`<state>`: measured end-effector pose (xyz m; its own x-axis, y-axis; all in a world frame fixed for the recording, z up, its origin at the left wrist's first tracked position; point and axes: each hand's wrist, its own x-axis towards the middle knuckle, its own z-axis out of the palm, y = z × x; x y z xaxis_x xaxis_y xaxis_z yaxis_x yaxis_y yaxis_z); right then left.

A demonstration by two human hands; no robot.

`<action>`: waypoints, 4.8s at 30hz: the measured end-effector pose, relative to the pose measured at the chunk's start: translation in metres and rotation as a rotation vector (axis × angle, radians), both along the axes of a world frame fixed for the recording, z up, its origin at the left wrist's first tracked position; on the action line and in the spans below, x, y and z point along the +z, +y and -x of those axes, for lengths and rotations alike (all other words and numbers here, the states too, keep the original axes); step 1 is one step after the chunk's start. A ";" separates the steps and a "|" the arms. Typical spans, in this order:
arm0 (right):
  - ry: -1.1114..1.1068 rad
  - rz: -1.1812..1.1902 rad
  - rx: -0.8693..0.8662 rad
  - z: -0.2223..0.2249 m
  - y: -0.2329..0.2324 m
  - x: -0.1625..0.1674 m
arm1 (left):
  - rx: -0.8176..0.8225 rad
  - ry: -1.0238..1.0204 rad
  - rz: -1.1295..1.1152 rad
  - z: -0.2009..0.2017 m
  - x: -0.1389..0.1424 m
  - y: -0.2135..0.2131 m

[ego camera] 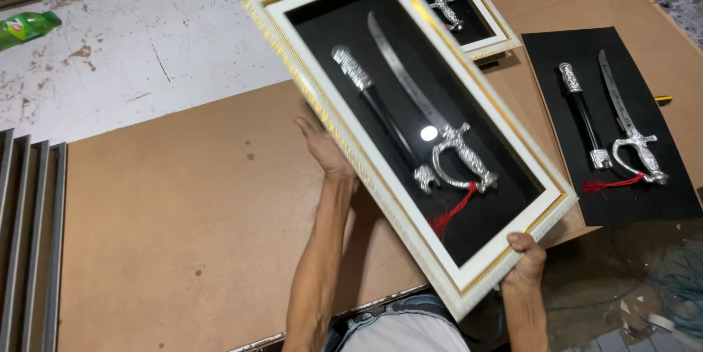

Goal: The person assembles a decorative frame by placing a glass pane into a frame, wiping the glass with a cloth, inserting a black backing board with a mounted sword, and securing the backing with a nail gun. The person repeats the process for a second frame.

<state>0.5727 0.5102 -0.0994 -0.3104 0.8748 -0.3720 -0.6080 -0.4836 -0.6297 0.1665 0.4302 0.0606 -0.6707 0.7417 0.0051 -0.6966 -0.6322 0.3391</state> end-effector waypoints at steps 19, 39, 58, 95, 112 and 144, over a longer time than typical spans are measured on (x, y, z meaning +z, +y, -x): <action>0.247 -0.182 -0.030 0.336 0.327 0.099 | -0.354 -0.120 0.253 -0.079 -0.125 -0.131; -0.773 -0.499 0.444 0.265 0.299 0.118 | -0.204 0.011 0.236 -0.076 -0.125 -0.160; -0.361 -0.855 1.249 0.406 -0.044 0.138 | 0.047 0.146 0.294 -0.057 -0.107 -0.319; 0.527 -0.071 1.479 0.838 -0.587 0.222 | 1.476 0.517 0.603 0.202 0.080 -0.833; 0.942 -0.517 0.803 0.549 -0.240 0.177 | 1.094 0.689 0.322 0.130 0.022 -0.689; -0.688 -1.034 0.379 0.310 -0.047 0.058 | 0.884 1.272 1.534 0.240 -0.115 -0.535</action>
